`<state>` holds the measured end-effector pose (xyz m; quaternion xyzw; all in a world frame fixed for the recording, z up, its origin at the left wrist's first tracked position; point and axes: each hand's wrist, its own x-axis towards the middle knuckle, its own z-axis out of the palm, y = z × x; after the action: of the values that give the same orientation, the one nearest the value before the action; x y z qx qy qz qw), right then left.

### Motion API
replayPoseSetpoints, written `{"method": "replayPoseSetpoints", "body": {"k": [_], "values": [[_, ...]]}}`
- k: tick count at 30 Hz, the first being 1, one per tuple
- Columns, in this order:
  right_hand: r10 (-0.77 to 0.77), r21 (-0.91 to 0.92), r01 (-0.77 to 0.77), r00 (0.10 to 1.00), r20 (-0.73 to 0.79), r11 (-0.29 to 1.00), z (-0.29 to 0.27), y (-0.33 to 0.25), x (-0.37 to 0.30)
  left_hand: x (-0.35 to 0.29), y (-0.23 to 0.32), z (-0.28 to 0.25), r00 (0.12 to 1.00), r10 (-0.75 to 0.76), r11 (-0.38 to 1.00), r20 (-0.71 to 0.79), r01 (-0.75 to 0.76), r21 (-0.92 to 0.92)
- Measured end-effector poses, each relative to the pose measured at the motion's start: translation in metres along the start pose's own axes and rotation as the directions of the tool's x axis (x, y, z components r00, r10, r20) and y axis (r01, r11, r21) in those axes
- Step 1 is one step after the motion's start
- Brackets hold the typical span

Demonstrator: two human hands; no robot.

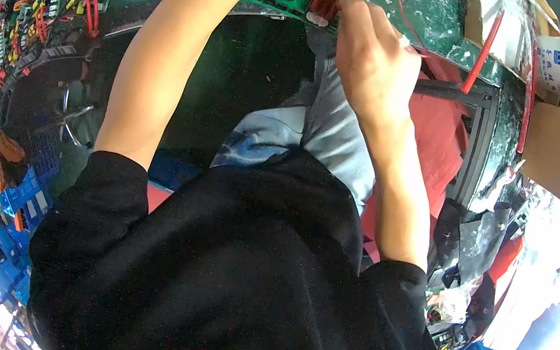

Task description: Assembling electronic circuit boards and components into blue metal casings.

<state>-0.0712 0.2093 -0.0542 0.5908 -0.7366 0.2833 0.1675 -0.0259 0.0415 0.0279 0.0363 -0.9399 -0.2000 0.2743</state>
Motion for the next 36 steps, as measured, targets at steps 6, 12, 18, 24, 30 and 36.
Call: {"method": "replayPoseSetpoints", "body": {"k": [6, 12, 18, 24, 30, 36], "values": [[0.035, 0.018, -0.036, 0.996, 0.083, 0.999, -0.005, 0.004, 0.009, -0.001, 0.002, -0.005, 0.998, -0.044, 0.999, 0.035, 0.045, -0.008], [0.048, -0.036, -0.046, 0.997, 0.056, 0.998, 0.000, 0.003, 0.003, 0.000, -0.003, 0.005, 0.999, 0.025, 1.000, -0.038, -0.024, 0.011], [0.024, -0.086, -0.016, 0.996, 0.088, 0.996, -0.005, -0.003, 0.012, -0.001, 0.003, -0.009, 0.996, -0.017, 0.999, 0.092, 0.013, 0.046], [-0.006, -0.247, 0.066, 0.971, 0.237, 0.967, -0.010, -0.007, 0.018, -0.002, -0.002, 0.002, 0.999, 0.049, 0.997, 0.006, -0.049, 0.060], [-0.019, -0.269, 0.136, 0.917, 0.399, 0.954, -0.024, -0.012, 0.024, -0.003, 0.000, 0.002, 1.000, 0.011, 0.998, -0.004, -0.011, 0.063], [0.045, 0.017, -0.052, 0.957, 0.285, 0.999, -0.030, -0.013, 0.006, -0.004, 0.002, -0.002, 1.000, 0.010, 0.999, -0.014, -0.010, 0.049]]}}
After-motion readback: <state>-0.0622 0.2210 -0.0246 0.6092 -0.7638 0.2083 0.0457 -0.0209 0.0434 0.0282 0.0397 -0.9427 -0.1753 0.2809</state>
